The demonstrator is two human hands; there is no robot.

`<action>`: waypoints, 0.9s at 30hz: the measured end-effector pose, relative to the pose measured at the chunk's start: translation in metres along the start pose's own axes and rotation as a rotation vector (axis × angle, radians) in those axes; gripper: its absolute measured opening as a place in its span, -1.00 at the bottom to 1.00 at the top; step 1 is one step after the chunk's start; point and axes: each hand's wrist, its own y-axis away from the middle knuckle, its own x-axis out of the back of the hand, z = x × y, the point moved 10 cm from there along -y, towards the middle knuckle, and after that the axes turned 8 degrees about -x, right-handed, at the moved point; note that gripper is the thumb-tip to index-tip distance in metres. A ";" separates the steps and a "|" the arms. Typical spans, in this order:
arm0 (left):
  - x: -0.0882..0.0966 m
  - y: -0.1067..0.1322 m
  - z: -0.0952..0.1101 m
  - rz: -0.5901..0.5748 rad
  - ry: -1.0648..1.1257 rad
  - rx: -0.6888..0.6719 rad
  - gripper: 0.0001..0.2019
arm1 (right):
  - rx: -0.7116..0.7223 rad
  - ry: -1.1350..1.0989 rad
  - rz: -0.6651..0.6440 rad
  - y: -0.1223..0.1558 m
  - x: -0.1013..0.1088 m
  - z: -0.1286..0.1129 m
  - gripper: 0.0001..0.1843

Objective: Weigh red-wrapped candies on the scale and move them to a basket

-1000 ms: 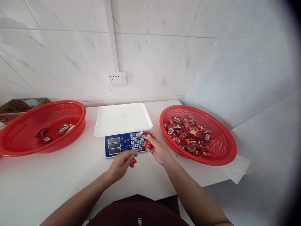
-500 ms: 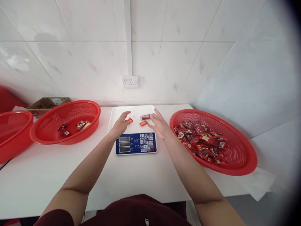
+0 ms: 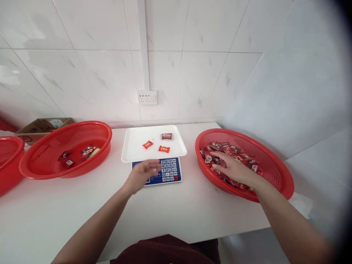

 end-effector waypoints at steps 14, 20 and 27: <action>-0.117 0.062 -0.096 -0.549 0.158 0.302 -0.57 | -0.010 0.455 -0.285 -0.038 -0.042 0.020 -0.14; -0.119 0.060 -0.093 -0.545 0.150 0.268 -0.55 | 0.054 0.465 -0.275 -0.049 -0.053 0.016 -0.21; -0.085 0.064 -0.034 -0.597 0.084 0.076 -0.67 | 0.034 0.468 -0.288 -0.036 -0.049 0.018 -0.29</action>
